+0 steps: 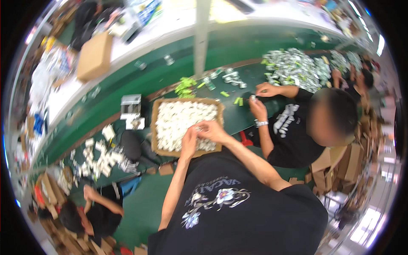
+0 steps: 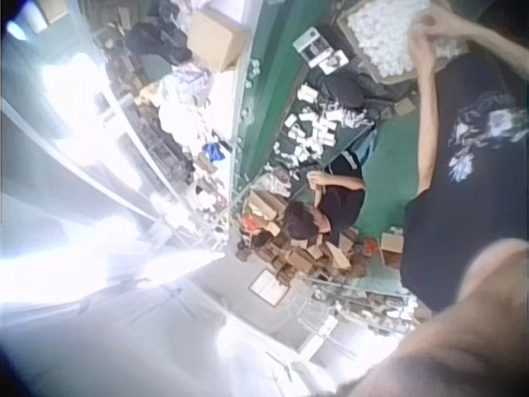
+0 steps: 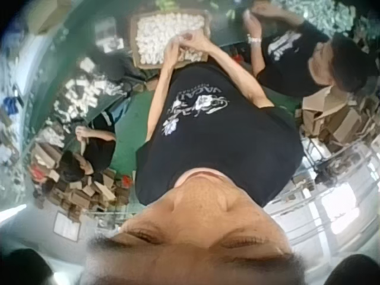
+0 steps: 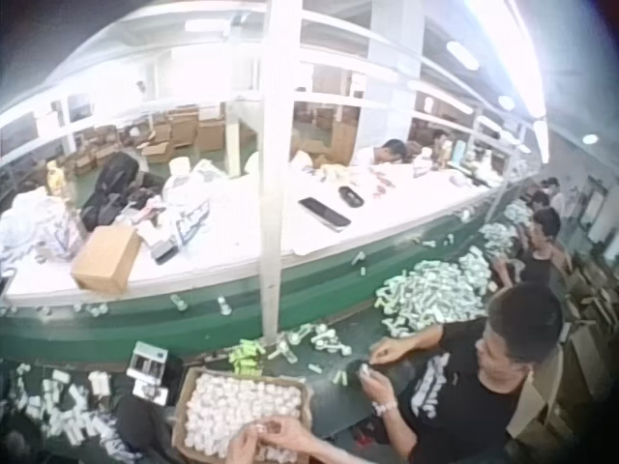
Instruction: Sorting and assembling small electronic components at a factory production line.
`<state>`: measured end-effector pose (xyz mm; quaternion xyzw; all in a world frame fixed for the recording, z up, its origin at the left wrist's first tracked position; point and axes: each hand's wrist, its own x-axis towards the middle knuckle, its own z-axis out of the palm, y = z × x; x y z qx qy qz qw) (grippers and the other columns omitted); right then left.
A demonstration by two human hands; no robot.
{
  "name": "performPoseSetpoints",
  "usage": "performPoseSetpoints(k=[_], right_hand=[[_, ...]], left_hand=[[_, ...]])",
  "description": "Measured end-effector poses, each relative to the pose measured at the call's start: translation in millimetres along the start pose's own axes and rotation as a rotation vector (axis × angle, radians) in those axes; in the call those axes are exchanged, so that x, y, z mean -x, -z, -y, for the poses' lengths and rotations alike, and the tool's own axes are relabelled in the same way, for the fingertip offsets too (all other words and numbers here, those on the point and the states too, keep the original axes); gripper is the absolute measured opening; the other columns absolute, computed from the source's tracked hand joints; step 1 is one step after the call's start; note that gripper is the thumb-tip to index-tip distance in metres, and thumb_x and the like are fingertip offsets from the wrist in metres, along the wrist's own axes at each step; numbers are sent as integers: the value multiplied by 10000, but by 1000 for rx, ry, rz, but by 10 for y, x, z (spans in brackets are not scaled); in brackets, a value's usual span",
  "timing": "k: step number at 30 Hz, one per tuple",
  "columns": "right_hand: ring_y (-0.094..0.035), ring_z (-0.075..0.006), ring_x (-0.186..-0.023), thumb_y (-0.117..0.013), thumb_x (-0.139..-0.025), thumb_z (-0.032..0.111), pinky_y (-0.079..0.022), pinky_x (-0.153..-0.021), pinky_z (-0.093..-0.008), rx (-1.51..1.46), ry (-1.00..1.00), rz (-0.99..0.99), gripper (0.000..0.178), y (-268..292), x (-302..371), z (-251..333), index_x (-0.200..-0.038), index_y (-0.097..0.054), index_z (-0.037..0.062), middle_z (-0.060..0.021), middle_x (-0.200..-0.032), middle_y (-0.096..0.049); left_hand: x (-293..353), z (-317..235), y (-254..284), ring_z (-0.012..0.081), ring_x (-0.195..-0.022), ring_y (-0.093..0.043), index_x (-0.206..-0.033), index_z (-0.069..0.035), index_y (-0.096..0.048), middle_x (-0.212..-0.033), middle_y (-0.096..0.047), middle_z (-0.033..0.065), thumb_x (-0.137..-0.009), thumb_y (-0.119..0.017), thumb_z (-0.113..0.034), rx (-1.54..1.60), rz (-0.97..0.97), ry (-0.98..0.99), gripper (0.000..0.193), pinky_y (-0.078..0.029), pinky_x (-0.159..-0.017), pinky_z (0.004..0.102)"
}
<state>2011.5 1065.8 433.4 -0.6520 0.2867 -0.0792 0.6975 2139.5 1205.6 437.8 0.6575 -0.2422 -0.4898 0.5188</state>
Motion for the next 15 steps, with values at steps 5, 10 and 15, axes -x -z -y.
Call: performPoseSetpoints(k=[5,10,15], right_hand=[[-701,-128,-842,-783,-894,178,-594,-758,-341,202,202,-78,348,-193,60,-107,-1212,-756,40,-75,-978,-792],[-764,-250,-888,-791,-894,285,-597,-773,-404,168,50,-102,350,-244,171,159,-1109,-766,11,-180,-1004,-791],[-738,-285,-824,-761,-913,267,-565,-727,-420,218,84,-194,341,-235,176,207,-1135,-764,9,-181,-959,-773]], left_hand=[[105,-79,-86,88,-484,-504,-1228,-37,-678,-737,-594,15,-1140,-527,-489,-96,-56,79,485,-390,-438,270],[100,-42,-49,104,-475,-528,-1206,17,-676,-687,-598,33,-1137,-530,-500,-87,-59,19,541,-398,-430,279],[4,-87,-136,121,-464,-524,-1137,31,-680,-619,-558,37,-1146,-505,-476,-97,-90,-6,536,-397,-430,299]])
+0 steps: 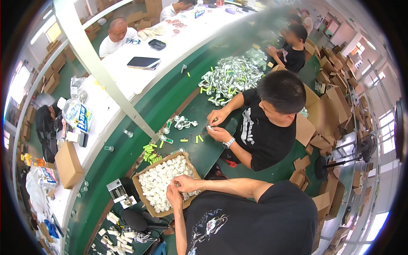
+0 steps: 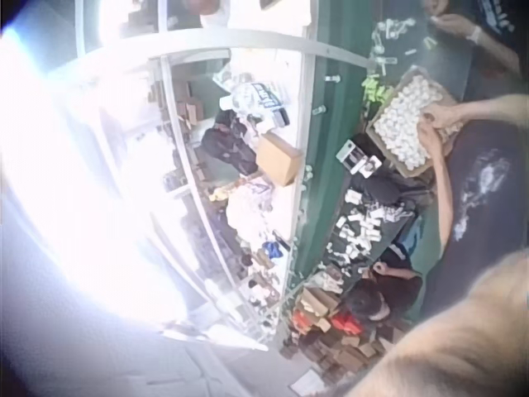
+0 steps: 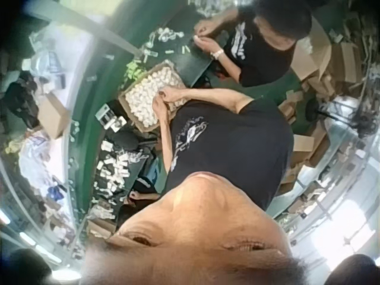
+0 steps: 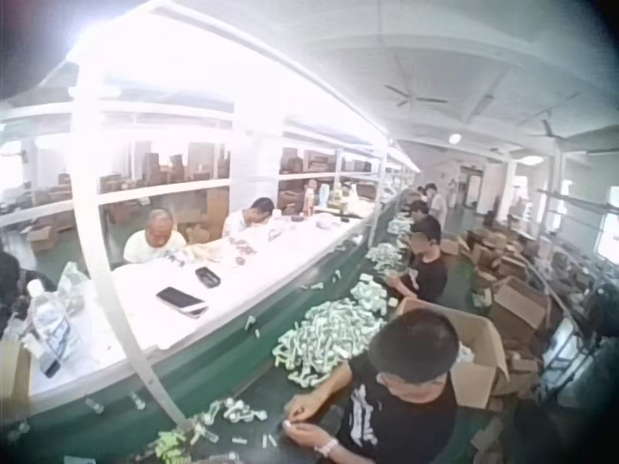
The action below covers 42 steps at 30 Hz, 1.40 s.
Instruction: Sorting and assembling small electronic components at a factory production line.
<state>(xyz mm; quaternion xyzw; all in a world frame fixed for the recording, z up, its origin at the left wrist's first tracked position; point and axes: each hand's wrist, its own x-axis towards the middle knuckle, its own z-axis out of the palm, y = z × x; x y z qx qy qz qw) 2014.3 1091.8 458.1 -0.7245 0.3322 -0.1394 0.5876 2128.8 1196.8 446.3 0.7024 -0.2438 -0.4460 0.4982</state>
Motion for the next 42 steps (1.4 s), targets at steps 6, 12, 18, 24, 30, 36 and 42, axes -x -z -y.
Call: performPoseSetpoints(k=[6,12,18,24,30,36,42], right_hand=[[-753,-272,-862,-765,-897,207,-586,-767,-414,-4,2,11,328,62,-63,19,-1151,-764,-1,-193,-1011,-783],[-769,-264,-914,-784,-892,188,-601,-786,-406,-13,-33,17,348,64,-119,-90,-1178,-760,-8,-191,-1051,-793],[-777,-228,-856,-824,-926,266,-599,-734,-391,-172,59,-77,361,106,-56,31,-1164,-725,14,-136,-1033,-797],[-741,-153,-904,-776,-1000,265,-590,-765,-361,-180,-65,89,288,107,-42,16,-1183,-731,46,-98,-1081,-785],[-761,-163,-915,-748,-1001,123,-634,-760,-348,-214,-31,-65,236,51,-75,23,-1215,-728,26,-112,-1218,-735],[-772,-175,-801,-734,-998,11,-641,-687,-301,-507,-25,-58,181,83,-106,29,-1167,-703,-45,-117,-1295,-665],[-759,-152,-806,-736,-1000,12,-647,-708,-293,-416,-77,6,157,-19,-98,105,-1147,-701,-33,-117,-1324,-663]], left_hand=[[-95,84,-48,115,-566,-557,-1064,41,-717,-673,-626,61,-1151,-509,-443,-90,-88,-64,534,-444,-529,312],[-120,13,-76,110,-638,-589,-1081,27,-744,-739,-667,54,-1148,-519,-451,-49,-56,-53,533,-462,-579,292],[-149,-135,-19,93,-538,-502,-1223,0,-724,-703,-618,28,-1169,-423,-503,25,29,23,589,-381,-478,276],[-66,-189,17,101,-496,-471,-1305,-36,-679,-636,-517,-13,-1140,-225,-679,132,83,122,804,-343,-438,273],[-305,98,-42,110,-691,-583,-1431,-63,-611,-844,-648,17,-1178,-269,-577,252,64,153,667,-474,-593,269],[-180,-176,-13,72,-582,-467,-1502,-17,-538,-720,-552,-24,-1091,-139,-773,291,60,124,949,-357,-507,252],[-83,-112,85,68,-589,-480,-1483,-7,-548,-713,-540,-25,-1077,-113,-791,310,60,96,984,-365,-506,239]])
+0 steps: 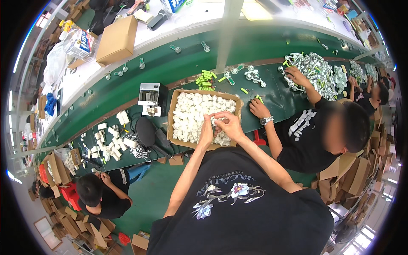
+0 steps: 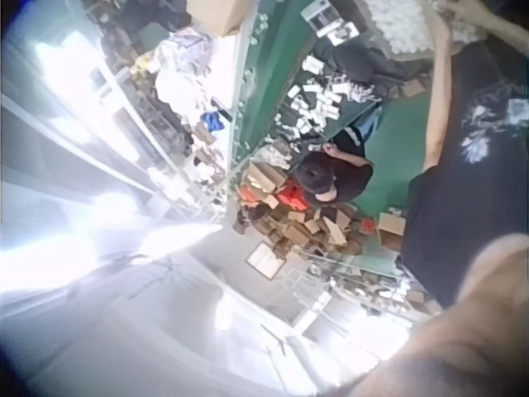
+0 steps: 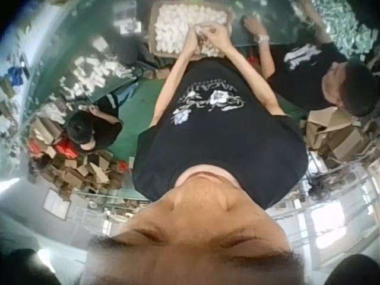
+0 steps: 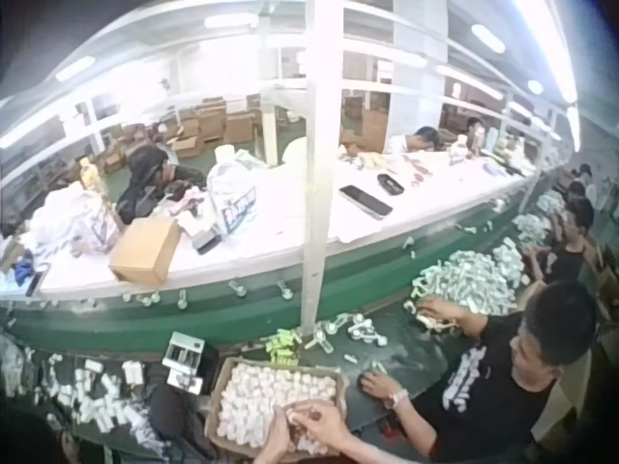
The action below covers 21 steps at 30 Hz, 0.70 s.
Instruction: Sorting and assembling small electronic components at a factory production line.
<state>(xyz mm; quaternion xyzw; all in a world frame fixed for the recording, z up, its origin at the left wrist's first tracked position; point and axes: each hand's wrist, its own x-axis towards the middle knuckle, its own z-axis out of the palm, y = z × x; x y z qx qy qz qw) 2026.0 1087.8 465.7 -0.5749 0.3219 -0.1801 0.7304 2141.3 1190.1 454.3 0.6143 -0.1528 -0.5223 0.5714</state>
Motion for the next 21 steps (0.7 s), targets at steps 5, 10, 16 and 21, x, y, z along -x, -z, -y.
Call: performPoseSetpoints(k=[5,10,16,21], right_hand=[[-759,-156,-794,-734,-1004,17,-646,-691,-290,134,26,-9,164,-9,5,-25,-1154,-695,-36,-119,-1299,-675],[-743,-150,-771,-717,-1024,40,-624,-651,-287,193,-118,49,191,-23,-48,50,-1198,-682,-30,-130,-1204,-718],[-715,-116,-772,-689,-1050,80,-579,-619,-286,118,-124,28,278,14,-63,-10,-1309,-663,-17,-77,-1003,-758],[-647,-55,-776,-675,-1058,77,-542,-661,-257,71,-72,114,279,-29,-46,-87,-1322,-664,-13,-47,-1076,-734]], left_hand=[[76,-35,-30,56,-605,-475,-1424,-9,-596,-738,-554,-24,-1117,-154,-725,-22,-12,-4,896,-348,-500,230],[-1,191,11,84,-625,-545,-1323,-1,-626,-769,-622,19,-1168,-353,-578,-158,-97,-141,657,-448,-541,275],[-50,222,29,154,-748,-678,-1337,57,-634,-869,-732,108,-1140,-492,-547,-427,-190,-210,651,-548,-668,325],[-50,162,24,296,-835,-726,-1253,68,-691,-864,-749,187,-1091,-519,-626,-502,-277,-133,733,-560,-746,424]])
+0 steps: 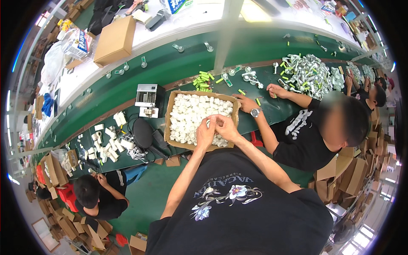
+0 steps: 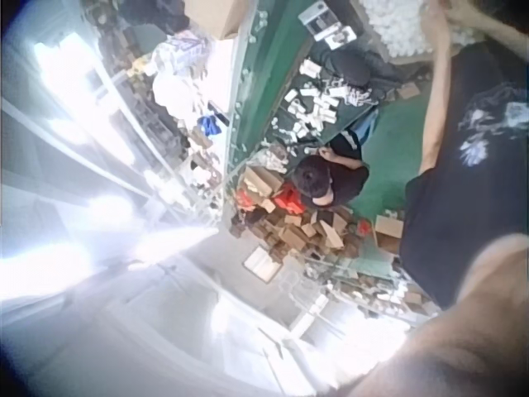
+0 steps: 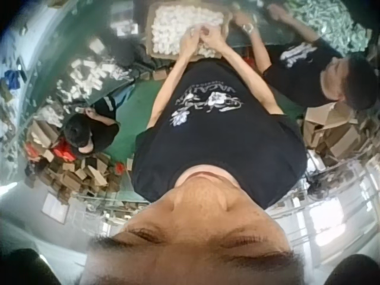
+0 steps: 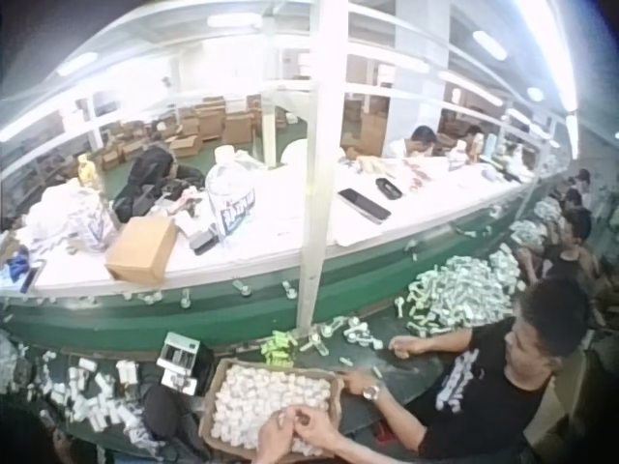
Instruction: Sorting and assembling small electronic components at a factory production line.
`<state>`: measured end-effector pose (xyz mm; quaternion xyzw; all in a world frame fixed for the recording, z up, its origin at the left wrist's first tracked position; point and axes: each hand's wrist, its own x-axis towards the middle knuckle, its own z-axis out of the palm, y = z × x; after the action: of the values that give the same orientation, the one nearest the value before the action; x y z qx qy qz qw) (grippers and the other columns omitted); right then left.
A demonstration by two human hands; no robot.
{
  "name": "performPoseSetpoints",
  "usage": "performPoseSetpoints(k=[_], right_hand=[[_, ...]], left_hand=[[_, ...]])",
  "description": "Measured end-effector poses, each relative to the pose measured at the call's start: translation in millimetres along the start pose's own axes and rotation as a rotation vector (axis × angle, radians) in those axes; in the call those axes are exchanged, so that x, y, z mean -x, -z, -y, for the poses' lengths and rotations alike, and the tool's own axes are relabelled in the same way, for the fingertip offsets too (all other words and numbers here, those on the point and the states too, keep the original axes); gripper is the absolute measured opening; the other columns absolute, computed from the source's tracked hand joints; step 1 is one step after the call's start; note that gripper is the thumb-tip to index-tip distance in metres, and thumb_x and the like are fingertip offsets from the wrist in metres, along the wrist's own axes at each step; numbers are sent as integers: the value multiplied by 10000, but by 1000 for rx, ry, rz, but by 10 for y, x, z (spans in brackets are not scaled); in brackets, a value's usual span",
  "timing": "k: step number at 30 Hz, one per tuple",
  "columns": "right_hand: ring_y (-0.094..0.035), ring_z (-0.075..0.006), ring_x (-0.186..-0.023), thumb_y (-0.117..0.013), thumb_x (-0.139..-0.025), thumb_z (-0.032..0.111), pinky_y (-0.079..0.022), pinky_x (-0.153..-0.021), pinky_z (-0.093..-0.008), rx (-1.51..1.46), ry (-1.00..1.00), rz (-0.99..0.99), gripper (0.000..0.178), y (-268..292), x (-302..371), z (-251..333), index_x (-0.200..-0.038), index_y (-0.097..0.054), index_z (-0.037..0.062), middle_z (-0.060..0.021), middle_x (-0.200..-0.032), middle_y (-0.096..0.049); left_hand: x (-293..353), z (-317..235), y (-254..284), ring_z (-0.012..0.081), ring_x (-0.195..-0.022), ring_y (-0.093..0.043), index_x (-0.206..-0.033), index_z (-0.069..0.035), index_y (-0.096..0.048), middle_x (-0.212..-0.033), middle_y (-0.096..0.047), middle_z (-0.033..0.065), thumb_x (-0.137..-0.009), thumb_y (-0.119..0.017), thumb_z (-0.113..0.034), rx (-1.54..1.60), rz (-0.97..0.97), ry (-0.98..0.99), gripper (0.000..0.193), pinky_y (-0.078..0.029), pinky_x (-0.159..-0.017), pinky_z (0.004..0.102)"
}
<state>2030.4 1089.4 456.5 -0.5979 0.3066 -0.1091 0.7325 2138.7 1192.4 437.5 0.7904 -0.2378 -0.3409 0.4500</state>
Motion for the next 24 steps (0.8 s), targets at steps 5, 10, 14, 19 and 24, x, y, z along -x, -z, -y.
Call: performPoseSetpoints(k=[5,10,14,19,24], right_hand=[[-602,-51,-692,-703,-1009,86,-510,-610,-274,123,184,-94,244,-54,-76,-203,-1236,-702,-4,-50,-1020,-763],[-549,-52,-683,-730,-1004,125,-469,-606,-286,113,184,-157,214,20,-112,-282,-1182,-703,10,-13,-890,-721],[-520,-47,-678,-739,-1008,144,-442,-595,-279,150,162,-165,229,42,-181,-256,-1200,-702,25,5,-827,-688],[-640,-58,-908,-764,-996,58,-541,-728,-261,-24,95,-22,319,377,-193,-108,-1289,-643,24,-13,-1045,-717],[-669,-104,-749,-808,-943,63,-552,-652,-272,-236,149,-210,409,1203,-720,318,-1322,-656,31,-55,-1024,-733]], left_hand=[[-19,66,-3,391,-884,-758,-1134,68,-721,-877,-755,254,-1074,-523,-638,18,22,10,736,-566,-785,478],[-52,-11,-76,323,-832,-727,-1100,59,-728,-852,-742,231,-1079,-548,-605,97,36,31,688,-553,-768,455],[-139,72,-83,287,-799,-692,-1069,53,-734,-782,-707,200,-1081,-562,-592,96,38,37,667,-542,-761,446],[-124,-161,-101,138,-839,-618,-1400,27,-601,-961,-677,90,-1157,-476,-504,150,187,-39,597,-510,-734,313],[-202,-190,25,244,-1086,-691,-1646,-13,-382,-1349,-660,191,-1171,-484,-381,406,79,-152,609,-560,-959,381]])
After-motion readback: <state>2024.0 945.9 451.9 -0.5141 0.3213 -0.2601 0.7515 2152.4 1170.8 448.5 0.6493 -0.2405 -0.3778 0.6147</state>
